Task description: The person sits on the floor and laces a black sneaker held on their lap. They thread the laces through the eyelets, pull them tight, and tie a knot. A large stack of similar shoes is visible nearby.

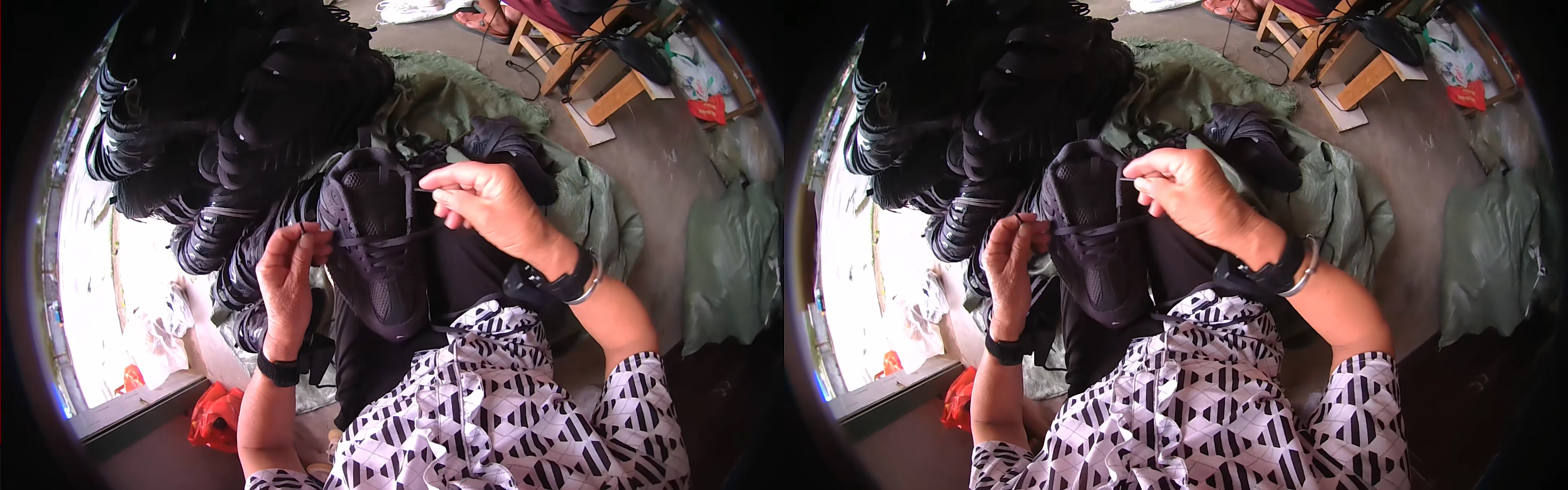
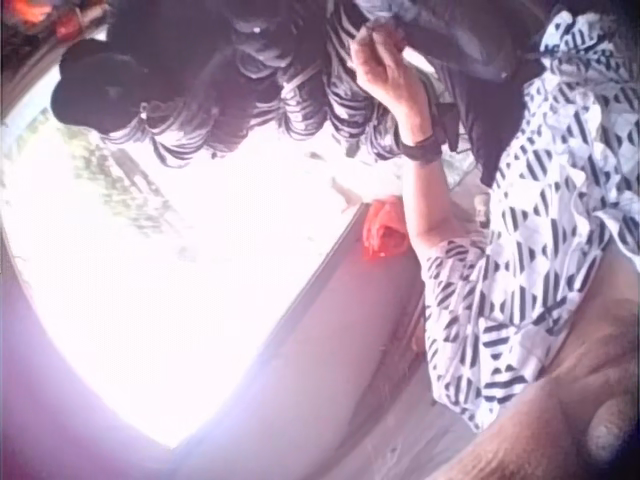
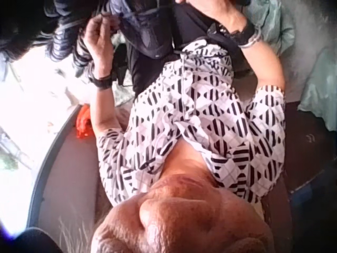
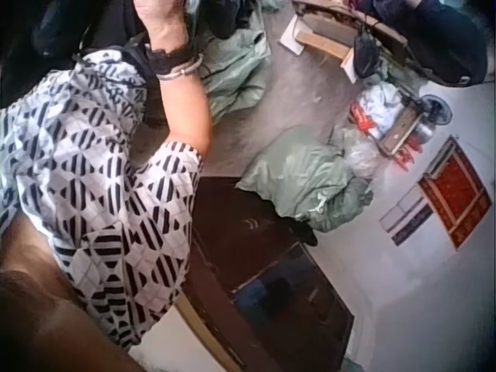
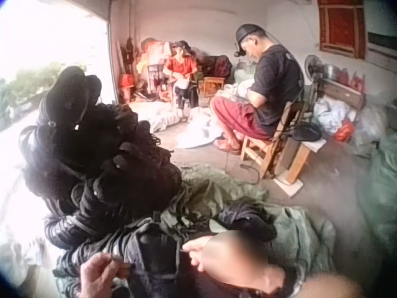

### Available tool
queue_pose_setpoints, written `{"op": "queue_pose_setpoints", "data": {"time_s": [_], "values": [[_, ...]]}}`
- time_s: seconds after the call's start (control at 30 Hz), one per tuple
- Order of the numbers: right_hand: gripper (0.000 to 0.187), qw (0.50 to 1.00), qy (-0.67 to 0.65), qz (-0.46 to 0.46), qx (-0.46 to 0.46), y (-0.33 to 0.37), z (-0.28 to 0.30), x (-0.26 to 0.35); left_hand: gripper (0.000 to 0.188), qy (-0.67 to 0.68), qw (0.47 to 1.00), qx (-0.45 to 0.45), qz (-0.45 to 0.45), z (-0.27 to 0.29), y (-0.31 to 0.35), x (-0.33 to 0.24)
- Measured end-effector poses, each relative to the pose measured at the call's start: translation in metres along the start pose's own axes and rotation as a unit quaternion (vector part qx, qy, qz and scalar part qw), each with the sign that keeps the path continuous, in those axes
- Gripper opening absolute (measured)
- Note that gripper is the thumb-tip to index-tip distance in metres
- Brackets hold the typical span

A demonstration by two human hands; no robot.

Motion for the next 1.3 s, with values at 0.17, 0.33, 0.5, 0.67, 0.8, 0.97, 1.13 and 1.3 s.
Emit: {"op": "queue_pose_setpoints", "data": {"time_s": [0.17, 0.33, 0.5, 0.67, 0.8, 0.97, 1.13, 1.3], "values": [[0.012, 0.994, 0.108, -0.006, -0.017, 0.007, -0.007, -0.018, 0.012, -0.081, 0.995, 0.038, 0.037, -0.007, 0.002, -0.004], [0.011, 0.955, 0.271, 0.117, 0.017, 0.019, -0.018, -0.008, 0.009, -0.269, 0.947, 0.032, -0.17, -0.027, 0.005, -0.033], [0.009, 0.961, 0.268, 0.074, 0.007, 0.017, -0.016, -0.008, 0.01, -0.239, 0.969, 0.035, -0.057, -0.025, 0.006, -0.017], [0.009, 0.942, 0.31, 0.128, 0.001, 0.013, -0.021, -0.003, 0.018, -0.144, 0.971, 0.13, 0.14, -0.025, 0.007, 0.005], [0.01, 0.889, 0.416, 0.187, 0.028, 0.016, -0.034, 0.006, 0.018, -0.12, 0.993, 0.003, -0.022, -0.006, 0.002, -0.003], [0.01, 0.864, 0.426, 0.261, 0.066, 0.017, -0.049, 0.012, 0.01, -0.214, 0.973, 0.037, -0.083, -0.02, 0.002, -0.013], [0.008, 0.945, 0.31, 0.092, 0.047, 0.003, -0.036, -0.007, 0.022, -0.197, 0.976, 0.09, 0.031, -0.021, 0.005, 0.005], [0.005, 0.957, 0.267, 0.069, 0.087, 0.004, -0.035, -0.012, 0.024, -0.197, 0.975, 0.079, 0.059, -0.02, 0.003, 0.009]]}}
Point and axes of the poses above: each hand's wrist, its own y-axis away from the middle knuckle, its own z-axis out of the back of the hand, x = y × z, the point moved 8 cm from there along -y, towards the middle knuckle, and after that the axes turned 4 degrees about z, right-handed, at the moved point
